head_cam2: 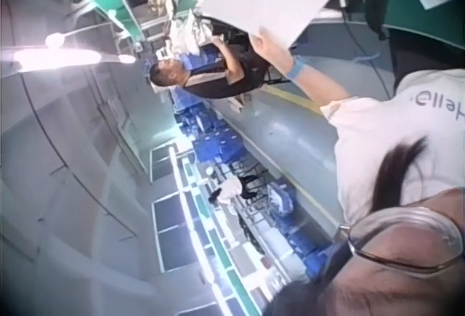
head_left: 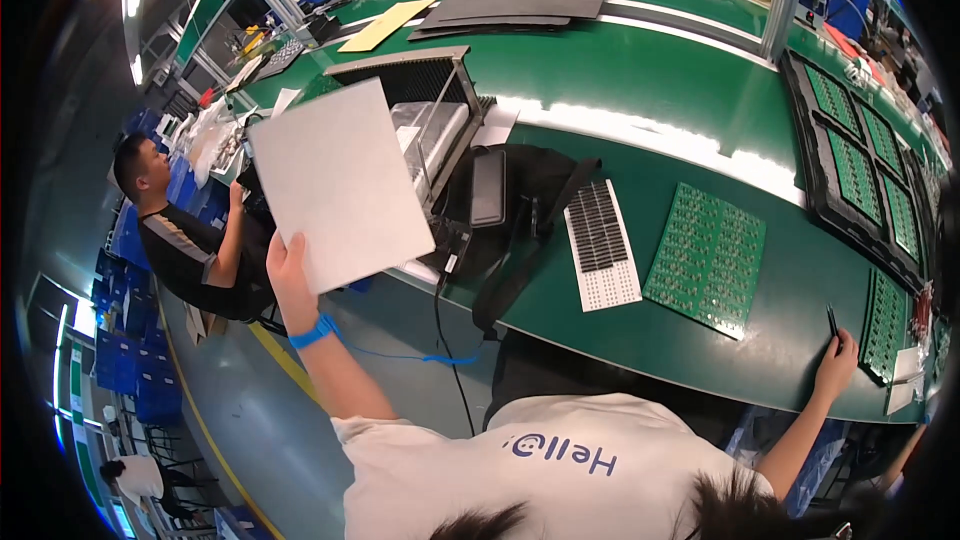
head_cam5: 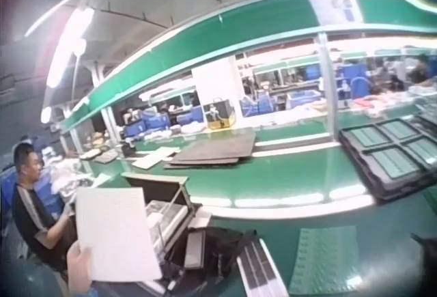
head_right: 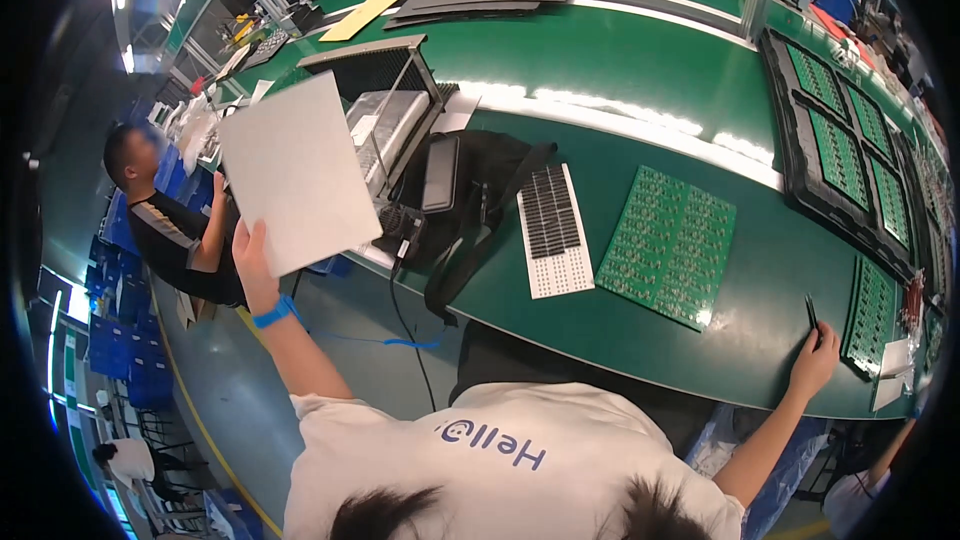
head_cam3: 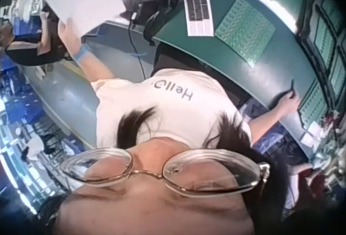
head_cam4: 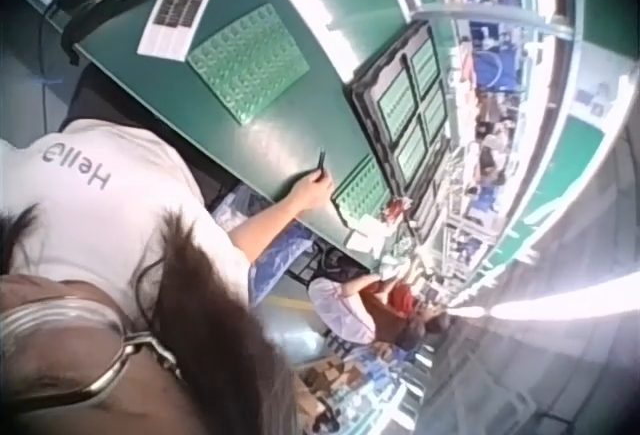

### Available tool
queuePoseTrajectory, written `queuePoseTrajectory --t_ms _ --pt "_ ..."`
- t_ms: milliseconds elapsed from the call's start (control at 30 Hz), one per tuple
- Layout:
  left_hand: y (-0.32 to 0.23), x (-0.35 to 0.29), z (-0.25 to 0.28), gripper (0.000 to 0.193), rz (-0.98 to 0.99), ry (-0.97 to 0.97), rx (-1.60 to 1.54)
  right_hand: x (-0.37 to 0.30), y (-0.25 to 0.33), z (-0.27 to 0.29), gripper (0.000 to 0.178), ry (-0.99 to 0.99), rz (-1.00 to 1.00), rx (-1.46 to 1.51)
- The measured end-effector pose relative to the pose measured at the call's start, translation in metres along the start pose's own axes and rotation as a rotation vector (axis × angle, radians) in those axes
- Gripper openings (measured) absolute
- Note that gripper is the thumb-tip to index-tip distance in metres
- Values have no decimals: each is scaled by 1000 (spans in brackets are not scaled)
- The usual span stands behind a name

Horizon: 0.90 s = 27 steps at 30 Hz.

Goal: Assembling electronic components onto a printed circuit board using tweezers.

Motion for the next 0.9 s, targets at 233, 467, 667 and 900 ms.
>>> queuePoseTrajectory --t_ms 233,467,667,900 --pt "50 101 35 35 243 280 182 -2 -12 7 20 -13 56 -22" --pt "88 174 31 46 154 563 763 -14 28 30 19 0 93 -30" --pt "-56 109 -18 31 -340 219 704 -26 74 45 20 58 -8 -42" --pt "-108 -119 -152 31 -547 986 518 -44 152 52 30 -50 323 -49"
Point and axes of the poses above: each hand's wrist, its own x-axis towards the middle knuckle, its own z-axis out of the back of the hand, y = z × x, the point moved 4 cm from there along x, towards the middle knuckle, and after that the axes turned 15 degrees about x, right-handed, at the moved point
